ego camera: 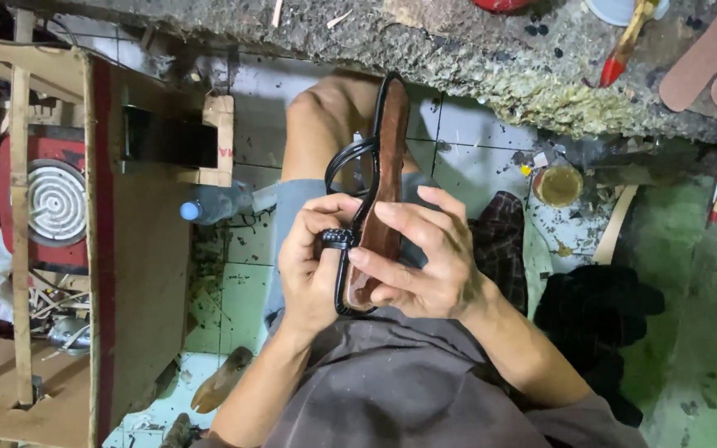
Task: Applying glue to a sandal sole and attaching the straps to assemble the shoe.
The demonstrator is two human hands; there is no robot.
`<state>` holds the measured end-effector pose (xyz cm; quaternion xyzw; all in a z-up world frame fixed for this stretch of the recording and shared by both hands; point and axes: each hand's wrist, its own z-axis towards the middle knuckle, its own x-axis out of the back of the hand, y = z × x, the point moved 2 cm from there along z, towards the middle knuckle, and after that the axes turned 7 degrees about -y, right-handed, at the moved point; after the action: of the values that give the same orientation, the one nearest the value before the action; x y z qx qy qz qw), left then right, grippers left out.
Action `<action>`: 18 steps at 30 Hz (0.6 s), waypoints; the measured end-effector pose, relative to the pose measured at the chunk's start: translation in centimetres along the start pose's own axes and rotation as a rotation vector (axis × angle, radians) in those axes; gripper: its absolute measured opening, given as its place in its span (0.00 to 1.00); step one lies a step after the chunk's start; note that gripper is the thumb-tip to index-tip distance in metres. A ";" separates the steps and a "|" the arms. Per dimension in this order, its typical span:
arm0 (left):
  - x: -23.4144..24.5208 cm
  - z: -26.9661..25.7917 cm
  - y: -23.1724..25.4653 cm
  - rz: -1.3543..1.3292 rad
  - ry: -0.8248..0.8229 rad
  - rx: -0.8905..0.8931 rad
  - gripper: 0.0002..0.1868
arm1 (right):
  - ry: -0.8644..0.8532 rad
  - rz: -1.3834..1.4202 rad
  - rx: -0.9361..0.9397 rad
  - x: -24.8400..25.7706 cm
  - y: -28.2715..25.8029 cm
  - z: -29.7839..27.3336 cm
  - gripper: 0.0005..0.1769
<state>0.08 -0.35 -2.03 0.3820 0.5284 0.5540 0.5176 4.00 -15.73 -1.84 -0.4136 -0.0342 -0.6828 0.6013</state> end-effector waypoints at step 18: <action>-0.4 0.4 0.0 -0.010 -0.016 0.039 0.11 | -0.025 0.220 -0.077 0.1 -1.0 -0.5 0.25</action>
<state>0.52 -0.70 -1.95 0.3939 0.5369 0.5377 0.5173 2.94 -15.80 -1.67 -0.4461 0.0300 -0.6083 0.6558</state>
